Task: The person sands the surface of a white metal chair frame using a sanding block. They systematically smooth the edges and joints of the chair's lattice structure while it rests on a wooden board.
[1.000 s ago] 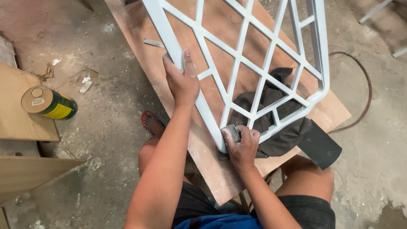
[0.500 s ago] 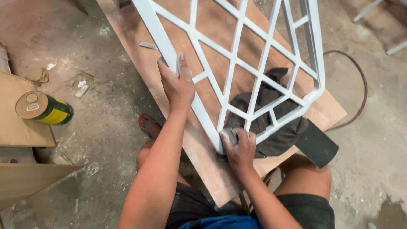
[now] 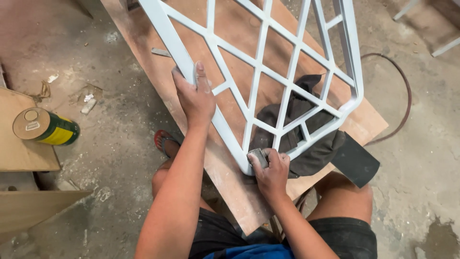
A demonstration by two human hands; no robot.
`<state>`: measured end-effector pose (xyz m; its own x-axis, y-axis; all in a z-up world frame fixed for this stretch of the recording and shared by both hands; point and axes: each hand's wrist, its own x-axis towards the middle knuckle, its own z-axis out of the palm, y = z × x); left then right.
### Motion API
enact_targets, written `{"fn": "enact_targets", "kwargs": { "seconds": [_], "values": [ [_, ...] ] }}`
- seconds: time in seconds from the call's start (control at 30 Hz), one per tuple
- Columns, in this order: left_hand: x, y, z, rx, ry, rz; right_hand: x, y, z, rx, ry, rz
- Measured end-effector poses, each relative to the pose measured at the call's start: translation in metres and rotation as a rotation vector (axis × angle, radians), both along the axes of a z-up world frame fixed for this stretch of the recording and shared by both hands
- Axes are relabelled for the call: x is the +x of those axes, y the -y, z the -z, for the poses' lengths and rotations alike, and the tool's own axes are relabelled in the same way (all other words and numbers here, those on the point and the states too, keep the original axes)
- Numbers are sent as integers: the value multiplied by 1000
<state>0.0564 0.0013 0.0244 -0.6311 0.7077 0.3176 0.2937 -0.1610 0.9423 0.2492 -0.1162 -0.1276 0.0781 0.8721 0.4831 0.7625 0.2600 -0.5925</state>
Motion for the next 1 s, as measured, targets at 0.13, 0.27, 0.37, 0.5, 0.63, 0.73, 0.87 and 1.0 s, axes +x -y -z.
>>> {"fn": "enact_targets", "kwargs": {
  "seconds": [0.13, 0.27, 0.37, 0.5, 0.63, 0.73, 0.87, 1.0],
  "values": [
    [1, -1, 3, 9, -1, -1, 0, -11, -9, 85, 11, -13],
    [0, -4, -4, 10, -24, -9, 14, -2, -6, -25, 0, -52],
    [1, -1, -2, -14, -15, -10, 9, -8, -9, -45, -37, -35],
    [-7, -6, 2, -28, -33, -9, -3, -15, -12, -20, 77, -42],
    [-3, -4, -1, -35, 37, 6, -2, -12, -9, -10, 132, -55],
    [1, -5, -2, -27, -1, -22, -13, -22, -15, 48, 114, -51],
    [4, -3, 1, -9, -14, -24, -6, -9, -7, 17, 153, -50],
    [5, -2, -3, 17, -18, -19, -16, -27, -19, 37, 136, -62]
  ]
}}
